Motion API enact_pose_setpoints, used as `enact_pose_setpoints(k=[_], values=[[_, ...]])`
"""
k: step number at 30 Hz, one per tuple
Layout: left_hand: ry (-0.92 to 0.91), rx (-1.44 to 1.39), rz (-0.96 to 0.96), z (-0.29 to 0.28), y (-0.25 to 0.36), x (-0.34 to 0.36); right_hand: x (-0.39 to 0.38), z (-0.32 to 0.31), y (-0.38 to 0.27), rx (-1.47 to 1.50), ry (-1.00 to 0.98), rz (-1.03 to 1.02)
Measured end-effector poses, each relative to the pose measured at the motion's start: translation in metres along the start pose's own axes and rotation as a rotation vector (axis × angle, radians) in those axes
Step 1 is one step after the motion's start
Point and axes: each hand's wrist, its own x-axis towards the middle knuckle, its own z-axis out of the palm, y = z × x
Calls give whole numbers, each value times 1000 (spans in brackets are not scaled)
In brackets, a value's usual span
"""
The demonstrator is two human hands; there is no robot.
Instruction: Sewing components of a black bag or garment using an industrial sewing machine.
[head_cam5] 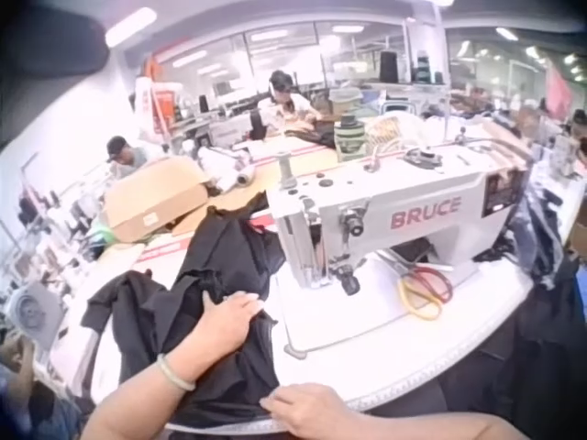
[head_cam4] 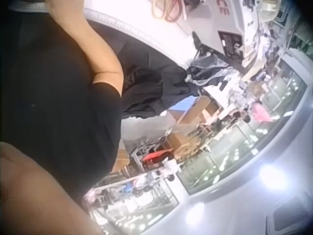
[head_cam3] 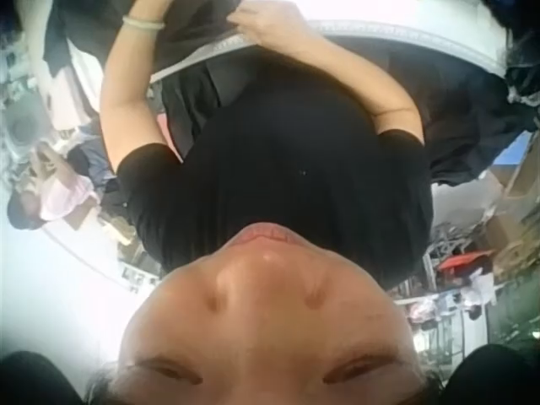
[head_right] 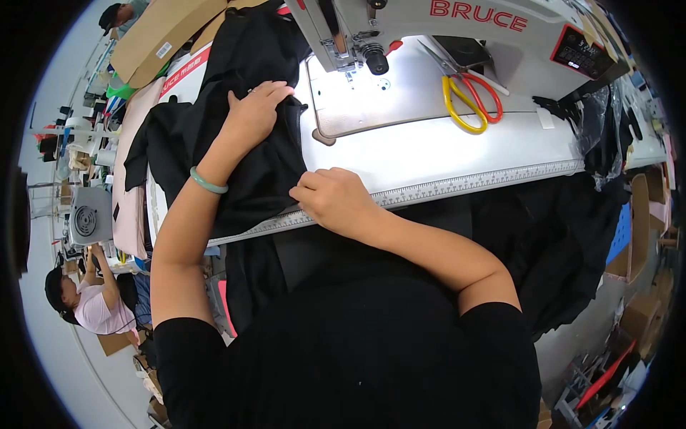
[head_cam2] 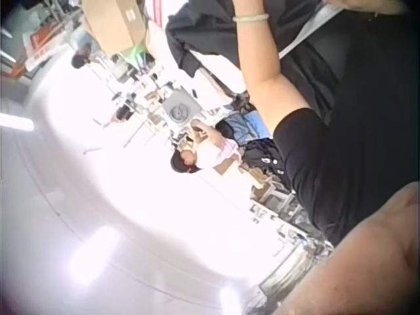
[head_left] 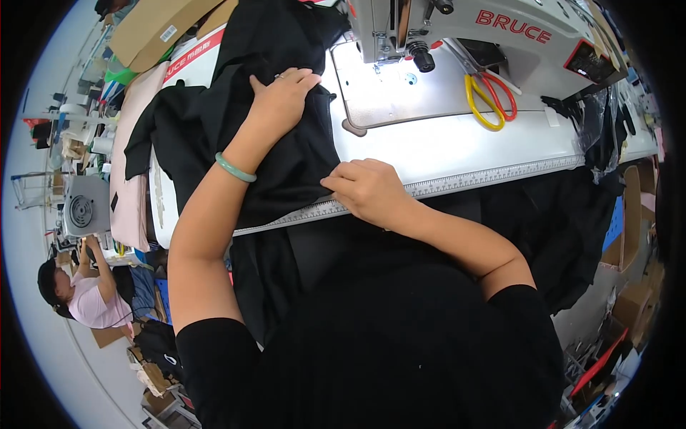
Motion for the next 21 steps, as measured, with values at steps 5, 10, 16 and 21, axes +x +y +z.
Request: enact_pose_setpoints(k=[5,10,16,21], values=[[244,261,430,-28,8,8,-6,-3,4,-6,75,-28],[92,32,705,-28,15,11,-4,0,7,-29,136,-60],[-161,111,550,-26,14,26,4,-26,2,77,82,-24],[-179,-86,446,-24,8,41,-16,-43,21,116,-35,75]])
